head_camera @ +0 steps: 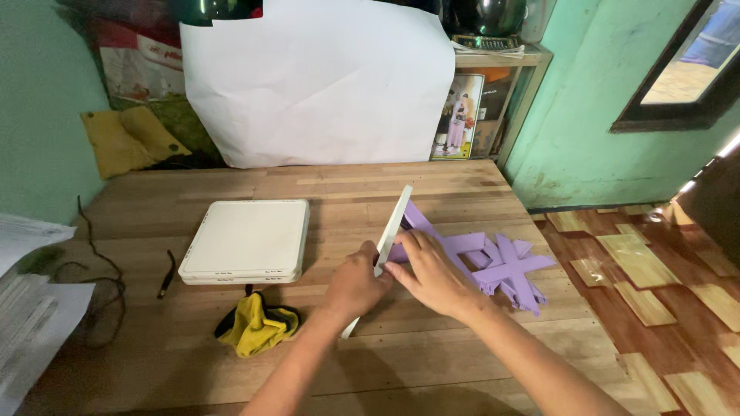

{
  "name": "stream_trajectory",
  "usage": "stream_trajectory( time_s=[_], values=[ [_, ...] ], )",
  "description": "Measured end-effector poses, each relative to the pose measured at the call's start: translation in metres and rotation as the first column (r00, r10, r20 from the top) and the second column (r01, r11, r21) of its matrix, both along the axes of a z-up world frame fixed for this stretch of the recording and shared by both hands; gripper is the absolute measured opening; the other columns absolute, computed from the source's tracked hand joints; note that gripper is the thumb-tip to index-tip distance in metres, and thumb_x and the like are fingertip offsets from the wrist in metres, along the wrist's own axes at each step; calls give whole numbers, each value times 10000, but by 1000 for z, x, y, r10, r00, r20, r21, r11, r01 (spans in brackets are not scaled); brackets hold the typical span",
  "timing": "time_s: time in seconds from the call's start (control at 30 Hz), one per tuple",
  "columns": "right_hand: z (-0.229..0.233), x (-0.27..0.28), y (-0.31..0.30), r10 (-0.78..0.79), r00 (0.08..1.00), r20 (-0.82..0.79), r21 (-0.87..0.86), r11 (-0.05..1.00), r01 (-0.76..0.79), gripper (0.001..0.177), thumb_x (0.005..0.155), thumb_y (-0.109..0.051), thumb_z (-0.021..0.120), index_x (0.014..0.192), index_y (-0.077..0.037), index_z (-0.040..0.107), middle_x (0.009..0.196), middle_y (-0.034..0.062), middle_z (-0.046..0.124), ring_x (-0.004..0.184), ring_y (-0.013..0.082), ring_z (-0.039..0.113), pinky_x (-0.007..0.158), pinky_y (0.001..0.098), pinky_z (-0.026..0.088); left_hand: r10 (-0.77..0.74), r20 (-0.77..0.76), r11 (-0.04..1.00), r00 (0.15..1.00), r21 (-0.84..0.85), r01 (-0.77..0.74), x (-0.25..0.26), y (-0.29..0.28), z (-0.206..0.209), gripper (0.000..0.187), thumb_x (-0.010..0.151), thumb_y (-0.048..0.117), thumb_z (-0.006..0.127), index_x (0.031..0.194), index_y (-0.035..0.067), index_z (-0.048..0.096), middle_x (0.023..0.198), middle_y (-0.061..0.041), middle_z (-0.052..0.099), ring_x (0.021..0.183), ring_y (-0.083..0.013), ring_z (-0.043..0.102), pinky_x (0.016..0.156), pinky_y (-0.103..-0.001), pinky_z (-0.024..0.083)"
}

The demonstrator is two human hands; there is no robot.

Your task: The person assembles a small plastic shelving unit by inserting purple X-shaped supports into white trays. After assembling and disassembling the unit, the person wipes the white trays with a yellow cloth. The person handles the trays and supports one at a time on a wooden table.

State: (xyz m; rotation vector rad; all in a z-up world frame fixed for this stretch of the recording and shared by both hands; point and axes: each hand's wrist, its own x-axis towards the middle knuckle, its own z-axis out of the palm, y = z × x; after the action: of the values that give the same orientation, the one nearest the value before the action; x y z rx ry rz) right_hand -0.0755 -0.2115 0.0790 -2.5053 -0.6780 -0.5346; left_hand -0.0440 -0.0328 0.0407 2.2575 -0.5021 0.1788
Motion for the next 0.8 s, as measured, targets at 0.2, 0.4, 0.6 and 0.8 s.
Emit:
stream_trajectory(
  time_s=[0.2, 0.4, 0.6, 0.8],
  values=[
    [-10, 12, 2, -43, 998, -39, -174, 984, 36, 512, 941, -431, 668, 1226, -27, 536, 1229, 190, 603, 1208, 347, 545, 1102, 519, 322, 45, -76, 999, 996, 30, -43, -9, -8, 2, 403, 802, 176, 726, 1085, -28, 524, 951, -329, 686, 906, -505, 693, 766, -541, 572],
    [-16, 17, 2, 90, 986, 140, -107, 991, -75, 665, 841, -504, 739, 1256, -15, 563, 1291, 209, 605, 1214, 342, 516, 1062, 523, 238, 38, -73, 999, 997, 2, -37, -12, 1, 3, 377, 772, 134, 739, 1034, -27, 520, 882, -330, 687, 895, -506, 687, 753, -540, 559],
    [-16, 17, 12, -14, 994, 109, -83, 996, 23, 657, 715, -586, 809, 1054, -53, 629, 1024, 122, 702, 1034, 281, 603, 981, 456, 333, 30, -32, 1000, 999, 4, -29, -10, 9, -1, 302, 778, 110, 719, 997, 1, 541, 863, -298, 698, 882, -489, 684, 759, -537, 544],
    [-9, 14, 19, -42, 991, 124, -73, 996, 52, 630, 685, -601, 816, 972, -64, 656, 938, 121, 720, 961, 277, 628, 912, 425, 367, 26, -21, 1000, 999, 6, -26, -8, 15, -1, 304, 749, 95, 735, 967, 6, 543, 884, -284, 698, 898, -472, 687, 755, -530, 551]
  ],
)
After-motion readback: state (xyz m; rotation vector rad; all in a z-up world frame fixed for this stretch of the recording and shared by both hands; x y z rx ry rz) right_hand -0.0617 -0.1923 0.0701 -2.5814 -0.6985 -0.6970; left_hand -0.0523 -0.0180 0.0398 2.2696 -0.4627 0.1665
